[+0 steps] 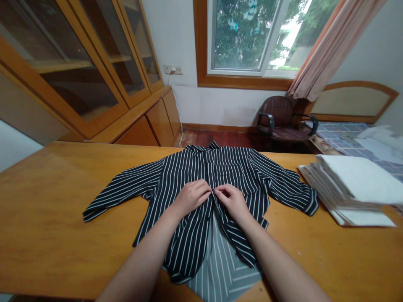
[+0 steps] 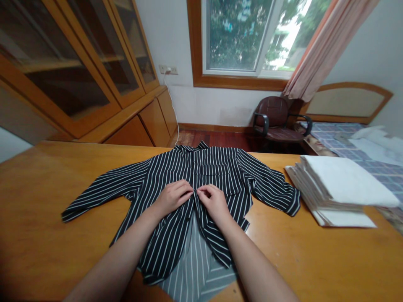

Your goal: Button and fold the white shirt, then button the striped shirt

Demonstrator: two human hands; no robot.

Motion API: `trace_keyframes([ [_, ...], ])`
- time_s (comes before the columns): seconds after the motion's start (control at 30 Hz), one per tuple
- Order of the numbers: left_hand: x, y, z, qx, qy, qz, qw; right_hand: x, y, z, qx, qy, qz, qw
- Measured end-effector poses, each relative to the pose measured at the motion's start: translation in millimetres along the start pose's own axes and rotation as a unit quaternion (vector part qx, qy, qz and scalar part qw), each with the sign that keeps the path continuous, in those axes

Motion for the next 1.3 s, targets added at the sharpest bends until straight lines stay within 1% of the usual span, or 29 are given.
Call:
trace_keyframes([
  [0.07,0.0,0.1,0.0,0.000,0.001,0.000,1.000,0.1,-0.5,0.7,0.000,0.006,-0.010,1.000],
  [0.27,1.1,-0.3,-0.4,0.001,0.005,0.009,1.000,-0.3,-1.5,1.8,-0.006,0.001,-0.004,1.000],
  [0.43,0.9,-0.3,-0.6,-0.005,0.003,0.012,1.000,-1.6,-0.4,0.1,-0.027,-0.015,0.021,0.999],
  [0.53,1.3,-0.8,-0.9,-0.017,-0.007,0.017,1.000,-0.2,-0.5,1.8,-0.041,-0.026,0.038,0.998],
  [0.63,3.0,-2.3,-1.6,-0.032,-0.020,0.030,0.999,1.7,-1.8,4.1,-0.041,-0.014,0.051,0.998],
  [0.8,4.1,-4.5,-2.8,-0.037,-0.027,0.042,0.998,3.5,-4.0,5.8,-0.044,0.013,0.060,0.997],
  [0.97,3.2,-3.6,-2.2,-0.038,-0.030,0.045,0.998,4.2,-4.3,5.6,-0.057,0.002,0.067,0.996],
  [1.17,3.6,-1.9,-1.8,-0.039,0.006,0.025,0.999,4.6,-4.7,5.7,-0.058,-0.020,0.076,0.995],
  [1.3,3.2,-1.5,-1.6,-0.004,0.059,-0.030,0.998,5.1,-5.3,6.2,-0.058,-0.021,0.077,0.995],
])
Point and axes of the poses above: each hand's wrist, its own y-axis away from the middle knuckle, its own z-axis out of the palm, x = y × z, the point moved 2 cm from there along -y, towards the middle knuckle, and after that the axes turned 10 degrees about y, right-handed, at the moved point
